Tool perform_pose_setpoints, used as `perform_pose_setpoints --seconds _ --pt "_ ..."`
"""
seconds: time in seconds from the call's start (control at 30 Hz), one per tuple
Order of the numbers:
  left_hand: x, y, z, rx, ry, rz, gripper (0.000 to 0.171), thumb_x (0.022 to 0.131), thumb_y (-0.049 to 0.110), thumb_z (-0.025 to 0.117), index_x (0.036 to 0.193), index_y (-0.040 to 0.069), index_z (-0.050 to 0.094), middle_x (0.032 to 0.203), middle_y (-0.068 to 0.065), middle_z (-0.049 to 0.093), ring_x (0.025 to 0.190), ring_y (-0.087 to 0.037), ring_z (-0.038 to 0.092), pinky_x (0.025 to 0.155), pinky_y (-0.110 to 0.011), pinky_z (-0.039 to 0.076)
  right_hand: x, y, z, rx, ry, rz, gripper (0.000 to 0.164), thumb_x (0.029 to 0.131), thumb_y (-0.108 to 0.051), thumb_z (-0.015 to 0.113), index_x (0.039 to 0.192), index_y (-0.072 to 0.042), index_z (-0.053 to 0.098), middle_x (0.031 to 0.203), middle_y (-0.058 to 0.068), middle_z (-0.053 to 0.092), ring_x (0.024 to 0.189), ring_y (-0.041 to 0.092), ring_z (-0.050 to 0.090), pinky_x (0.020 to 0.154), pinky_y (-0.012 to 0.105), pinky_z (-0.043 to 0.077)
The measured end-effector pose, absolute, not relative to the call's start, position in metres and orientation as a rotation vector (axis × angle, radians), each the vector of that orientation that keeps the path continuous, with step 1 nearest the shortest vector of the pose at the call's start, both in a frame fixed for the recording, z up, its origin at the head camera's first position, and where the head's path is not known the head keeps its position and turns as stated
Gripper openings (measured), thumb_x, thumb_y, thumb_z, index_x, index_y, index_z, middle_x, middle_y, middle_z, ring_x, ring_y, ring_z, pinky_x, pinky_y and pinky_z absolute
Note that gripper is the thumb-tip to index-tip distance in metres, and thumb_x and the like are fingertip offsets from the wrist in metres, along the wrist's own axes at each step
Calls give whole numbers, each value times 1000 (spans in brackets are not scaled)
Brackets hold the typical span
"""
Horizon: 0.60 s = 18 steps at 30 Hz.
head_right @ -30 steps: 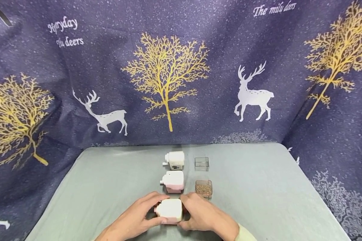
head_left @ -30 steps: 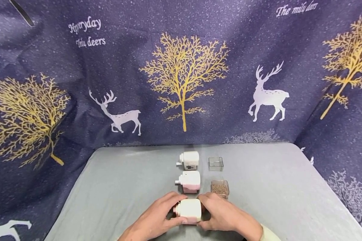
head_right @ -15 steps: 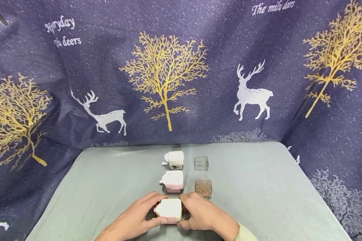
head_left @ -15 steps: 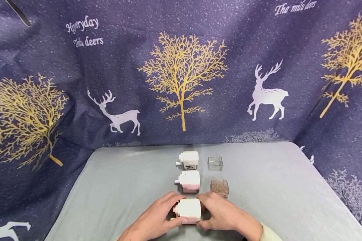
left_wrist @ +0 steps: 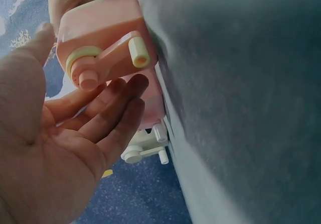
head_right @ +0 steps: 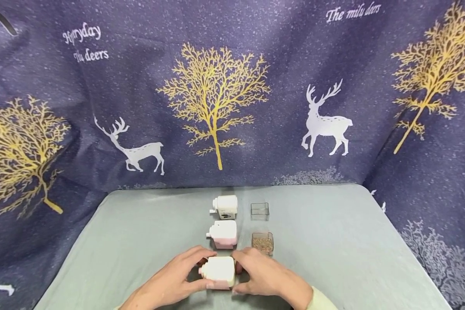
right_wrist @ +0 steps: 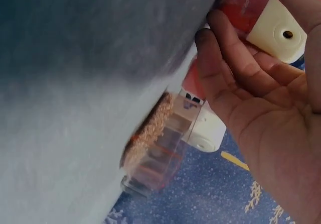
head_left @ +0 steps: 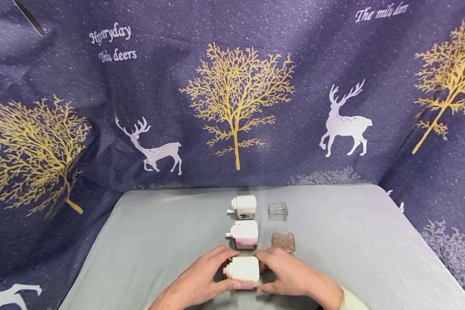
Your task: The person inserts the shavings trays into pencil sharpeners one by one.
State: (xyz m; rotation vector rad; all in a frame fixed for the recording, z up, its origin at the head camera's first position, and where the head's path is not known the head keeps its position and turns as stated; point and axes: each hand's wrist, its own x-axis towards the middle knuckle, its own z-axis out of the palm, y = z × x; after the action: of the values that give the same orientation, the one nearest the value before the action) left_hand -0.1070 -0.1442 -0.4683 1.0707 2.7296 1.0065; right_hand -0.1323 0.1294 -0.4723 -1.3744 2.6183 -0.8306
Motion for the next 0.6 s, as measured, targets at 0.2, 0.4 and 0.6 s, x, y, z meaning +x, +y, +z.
perform_pose_setpoints --seconds 0.2,0.4,0.6 --pt "-113 -148 -462 1009 2672 1070 60 87 56 63 137 25 50 122 10 55 105 -7 58 85 -33 53 -134 136 -469 -1421 2680 -810 62 74 -34 83 125 -7 61 90 -13 62 87 5 57 79 30 52" --pt "-116 -149 -458 1025 2702 1093 60 86 55 64 137 26 51 124 5 56 106 -12 59 83 -36 54 -136 141 -464 -1455 2745 -787 57 71 -27 84 120 -6 64 90 -12 63 89 8 58 84 35 52" --pt "-122 -149 -458 1058 2792 1114 59 86 53 65 133 19 56 121 8 57 103 -11 60 80 -37 55 -138 150 -456 -1445 2812 -775 52 73 -27 81 118 -9 65 96 -10 62 92 8 57 83 33 52"
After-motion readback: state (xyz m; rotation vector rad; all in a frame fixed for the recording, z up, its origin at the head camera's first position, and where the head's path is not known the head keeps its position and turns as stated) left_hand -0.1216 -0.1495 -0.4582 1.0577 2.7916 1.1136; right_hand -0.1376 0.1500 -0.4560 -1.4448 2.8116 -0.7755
